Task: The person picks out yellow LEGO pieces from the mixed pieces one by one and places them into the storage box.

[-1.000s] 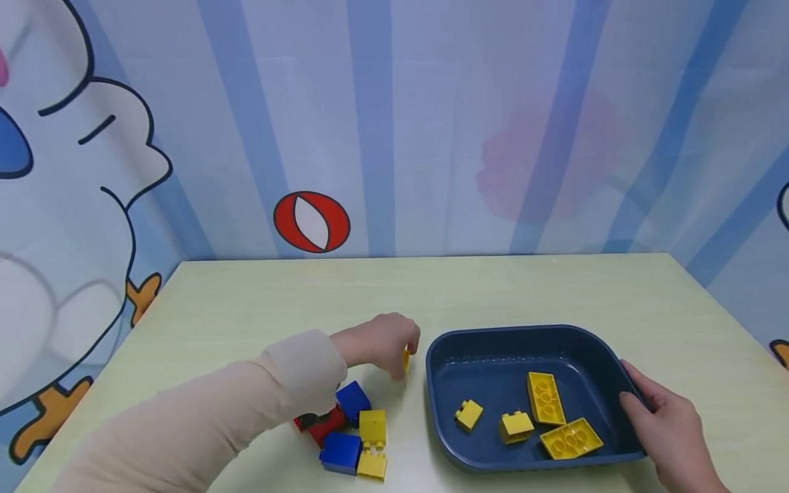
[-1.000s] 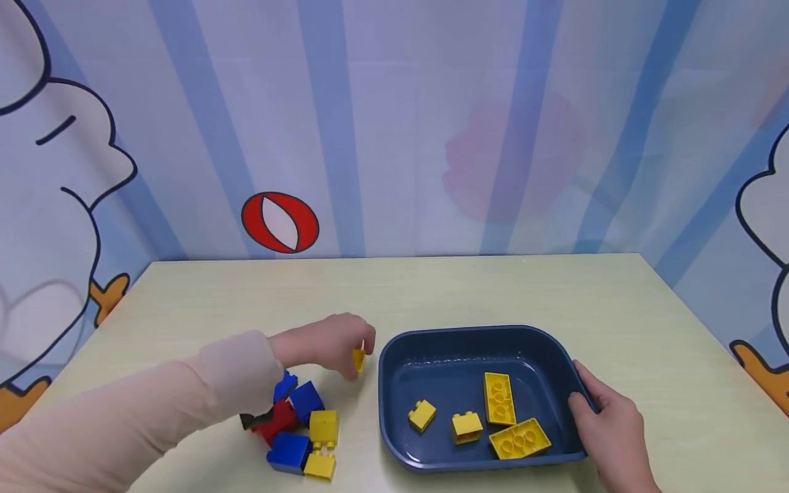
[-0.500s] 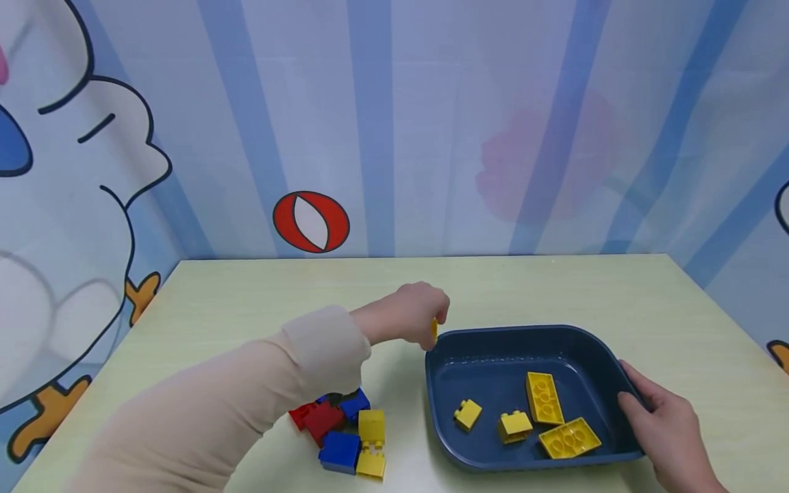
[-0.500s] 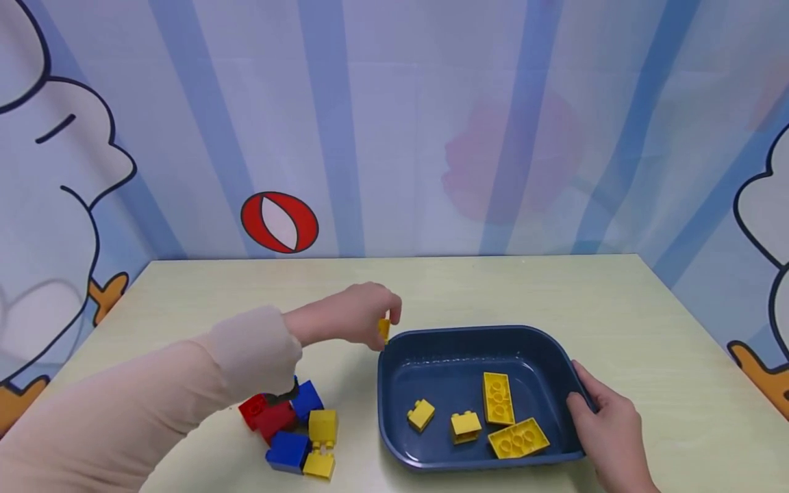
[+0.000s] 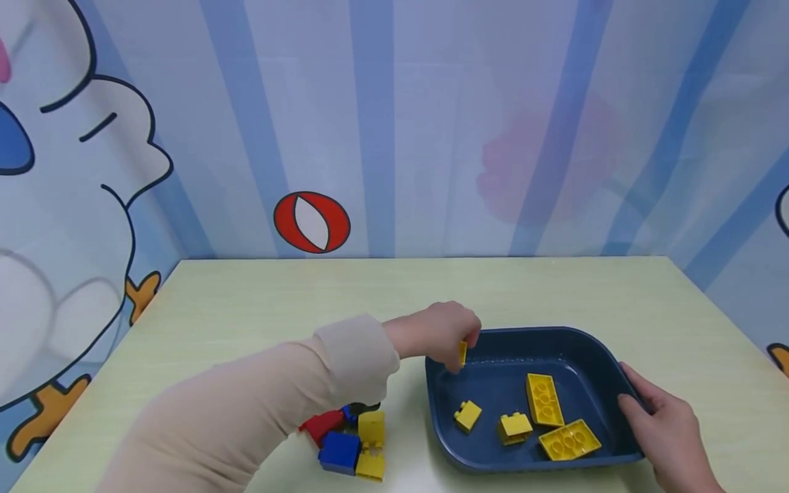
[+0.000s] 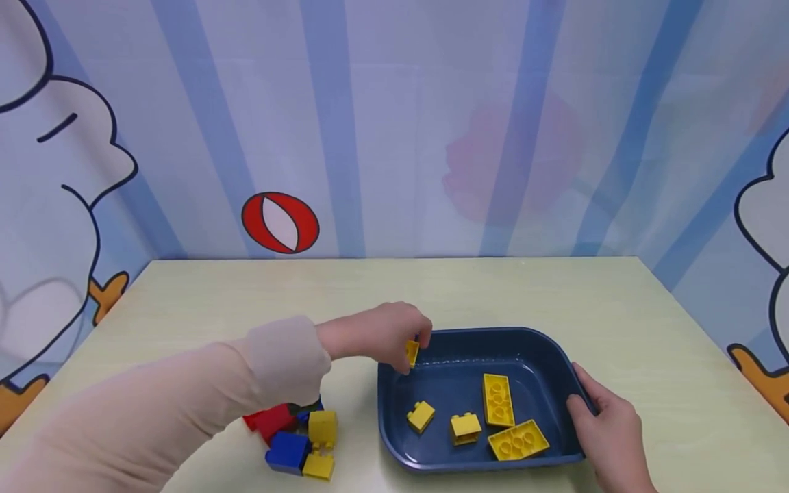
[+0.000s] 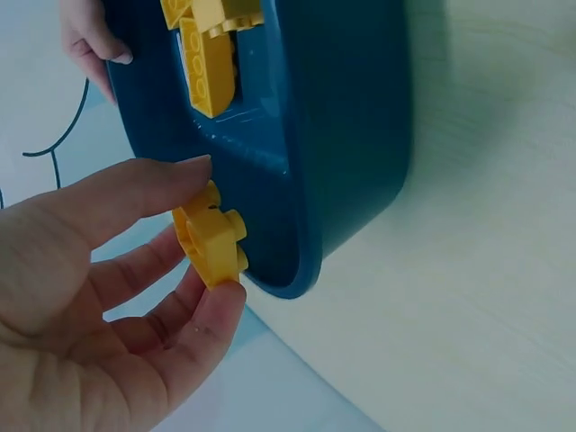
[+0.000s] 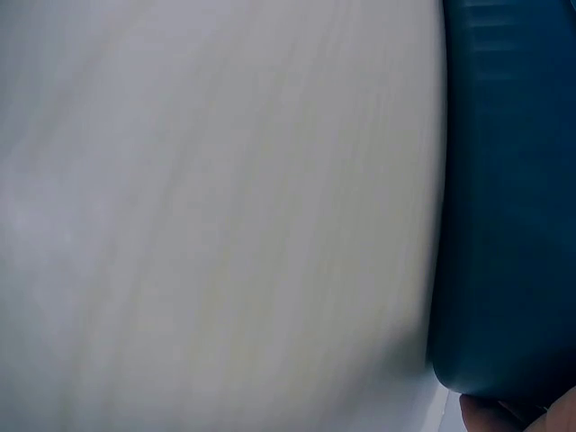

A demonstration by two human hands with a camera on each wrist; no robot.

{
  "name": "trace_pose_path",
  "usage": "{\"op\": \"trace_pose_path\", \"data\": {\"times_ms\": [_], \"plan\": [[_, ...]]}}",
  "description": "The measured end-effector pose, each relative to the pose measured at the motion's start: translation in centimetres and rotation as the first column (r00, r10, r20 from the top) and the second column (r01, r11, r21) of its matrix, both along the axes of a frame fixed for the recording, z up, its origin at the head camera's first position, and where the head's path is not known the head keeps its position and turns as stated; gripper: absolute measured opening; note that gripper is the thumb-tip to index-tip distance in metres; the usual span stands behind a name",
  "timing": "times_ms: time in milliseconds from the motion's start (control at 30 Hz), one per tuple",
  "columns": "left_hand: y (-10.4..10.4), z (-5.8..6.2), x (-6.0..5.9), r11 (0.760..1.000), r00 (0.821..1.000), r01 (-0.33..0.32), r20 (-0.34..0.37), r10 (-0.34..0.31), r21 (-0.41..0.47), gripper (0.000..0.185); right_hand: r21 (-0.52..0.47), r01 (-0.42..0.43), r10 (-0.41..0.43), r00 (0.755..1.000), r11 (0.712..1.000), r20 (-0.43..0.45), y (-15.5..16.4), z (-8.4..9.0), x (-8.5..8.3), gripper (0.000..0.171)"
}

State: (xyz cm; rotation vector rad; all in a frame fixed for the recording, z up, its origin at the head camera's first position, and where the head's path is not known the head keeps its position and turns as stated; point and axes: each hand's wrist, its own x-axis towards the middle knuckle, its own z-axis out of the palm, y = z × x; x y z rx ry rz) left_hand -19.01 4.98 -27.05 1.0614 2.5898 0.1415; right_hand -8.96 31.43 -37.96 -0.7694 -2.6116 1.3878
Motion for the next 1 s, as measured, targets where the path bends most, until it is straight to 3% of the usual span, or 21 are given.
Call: {"op": "trace_pose_path", "data": {"times_ms": [367,567,1000], "plan": [[0.8,-1.5,0.4,0.998,0.999,0.045,0.014,-0.045,-0.043,0.028,-0.006,0.017,-0.017,1.000,1.000,-0.005,-0.1,0.0,0.0,0.049],[1.0,-2.9,0.6,0.992,0.996,0.082,0.029,-0.079,-0.095,0.028,0.001,0.012,-0.012,1.000,1.000,0.001,-0.1,0.0,0.0,0.049],[1.3,-4.7,0.7,0.979,0.993,0.115,-0.009,-0.118,-0.169,0.027,-0.002,0.011,-0.011,1.000,1.000,-0.005,-0.1,0.1,0.1,0.049]]}}
